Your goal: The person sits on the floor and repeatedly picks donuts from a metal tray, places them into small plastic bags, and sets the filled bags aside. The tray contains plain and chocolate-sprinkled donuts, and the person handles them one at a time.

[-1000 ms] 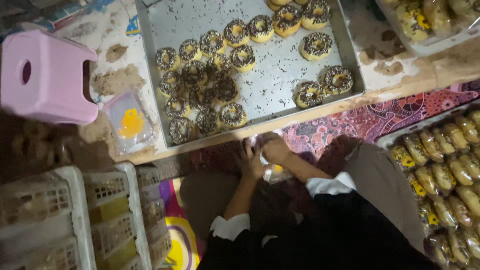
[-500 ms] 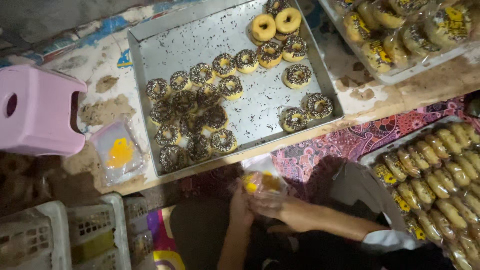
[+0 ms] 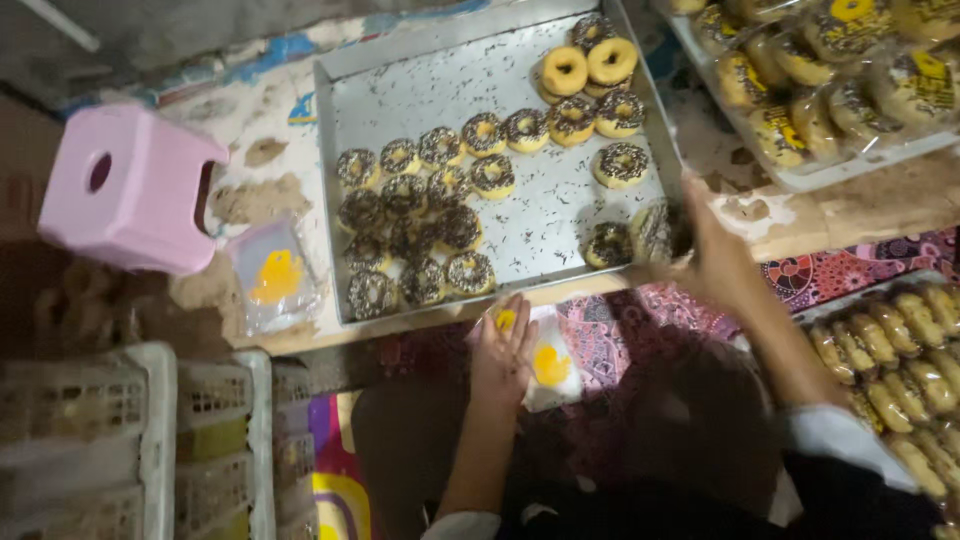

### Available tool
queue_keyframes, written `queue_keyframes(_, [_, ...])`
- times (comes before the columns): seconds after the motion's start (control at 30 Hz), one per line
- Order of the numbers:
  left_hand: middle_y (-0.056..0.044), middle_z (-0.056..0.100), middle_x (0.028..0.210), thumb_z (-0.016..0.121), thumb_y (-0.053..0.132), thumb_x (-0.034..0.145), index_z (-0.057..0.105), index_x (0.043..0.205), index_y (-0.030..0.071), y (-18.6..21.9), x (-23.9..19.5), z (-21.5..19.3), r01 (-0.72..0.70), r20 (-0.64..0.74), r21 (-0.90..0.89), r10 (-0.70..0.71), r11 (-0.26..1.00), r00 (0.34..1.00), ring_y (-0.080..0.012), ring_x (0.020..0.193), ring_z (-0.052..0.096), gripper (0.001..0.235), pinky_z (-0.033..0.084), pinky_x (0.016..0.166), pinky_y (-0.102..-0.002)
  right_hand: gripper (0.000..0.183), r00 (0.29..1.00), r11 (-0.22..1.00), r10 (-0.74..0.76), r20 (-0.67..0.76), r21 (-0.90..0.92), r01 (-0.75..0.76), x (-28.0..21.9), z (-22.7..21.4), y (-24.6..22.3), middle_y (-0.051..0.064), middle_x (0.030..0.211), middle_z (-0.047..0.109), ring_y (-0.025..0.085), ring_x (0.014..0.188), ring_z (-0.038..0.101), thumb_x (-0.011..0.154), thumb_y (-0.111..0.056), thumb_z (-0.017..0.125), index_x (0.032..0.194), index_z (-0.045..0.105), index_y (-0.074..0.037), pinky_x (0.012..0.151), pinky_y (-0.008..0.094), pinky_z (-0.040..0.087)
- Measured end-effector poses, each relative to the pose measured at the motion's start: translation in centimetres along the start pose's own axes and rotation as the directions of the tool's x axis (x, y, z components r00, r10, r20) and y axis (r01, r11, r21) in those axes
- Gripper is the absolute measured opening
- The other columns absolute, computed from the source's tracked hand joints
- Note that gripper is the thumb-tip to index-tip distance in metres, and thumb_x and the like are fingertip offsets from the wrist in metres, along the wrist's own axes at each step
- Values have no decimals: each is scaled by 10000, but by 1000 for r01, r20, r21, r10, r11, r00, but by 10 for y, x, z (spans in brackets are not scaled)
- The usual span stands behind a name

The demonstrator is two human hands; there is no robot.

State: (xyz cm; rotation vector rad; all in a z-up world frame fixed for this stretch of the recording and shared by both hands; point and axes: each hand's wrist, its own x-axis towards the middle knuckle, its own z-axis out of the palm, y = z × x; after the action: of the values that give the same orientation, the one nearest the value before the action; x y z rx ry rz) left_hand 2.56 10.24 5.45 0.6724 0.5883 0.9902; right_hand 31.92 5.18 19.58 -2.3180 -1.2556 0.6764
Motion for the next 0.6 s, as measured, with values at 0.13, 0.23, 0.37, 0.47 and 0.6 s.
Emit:
queue_keyframes(0.13, [-193, 618, 1389, 461, 462, 1010, 516, 1394, -4, -15, 1, 8, 228, -143, -644, -407, 731, 902, -278, 1283, 625, 606, 565, 1021, -423, 1296, 908, 818, -410, -82, 407, 406, -99, 44, -5, 271, 1475, 545, 378, 1379, 535, 675, -197, 900, 1636, 45, -36, 1172, 476, 389])
queue_keyframes(0.23, [-179, 722, 1199, 583, 518, 1057, 616, 1363, -45, -32, -11, 15, 261, -289, -422, -402, 868, 869, -200, 916, 707, 642, 526, 598, -239, 1274, 839, 820, -420, -346, 250, 514, -125, 88, 1, 321, 1537, 405, 408, 1386, 485, 595, -206, 928, 1583, 134, -81, 1136, 485, 417])
queue_keyframes(0.37, [-69, 591, 1047, 652, 280, 1046, 552, 1359, -20, -38, -42, 35, 152, -271, -310, -240, 938, 932, -118, 791, 609, 446, 555, 600, -260, 1234, 884, 832, -405, -235, 307, 462, -129, 104, -5, 333, 1616, 287, 428, 1433, 441, 735, -186, 874, 1614, 19, -46, 1147, 513, 376])
queue_keyframes(0.47, [-87, 675, 1112, 657, 191, 946, 548, 1350, 93, -28, -45, 56, 199, -221, -311, -274, 929, 936, -150, 840, 670, 430, 594, 659, -281, 1130, 830, 776, -490, -265, 300, 554, -130, 101, -21, 310, 1671, 266, 445, 1487, 402, 842, -148, 793, 1652, 14, -36, 1211, 553, 310])
queue_keyframes(0.6, [-96, 690, 1131, 663, 211, 957, 559, 1372, 121, -19, -47, 74, 166, -178, -410, -257, 897, 950, -171, 863, 663, 437, 577, 711, -298, 977, 831, 865, -424, -360, 113, 490, -147, 104, -17, 132, 1391, 577, 378, 1395, 508, 814, -171, 821, 1606, 258, -78, 1245, 580, 249])
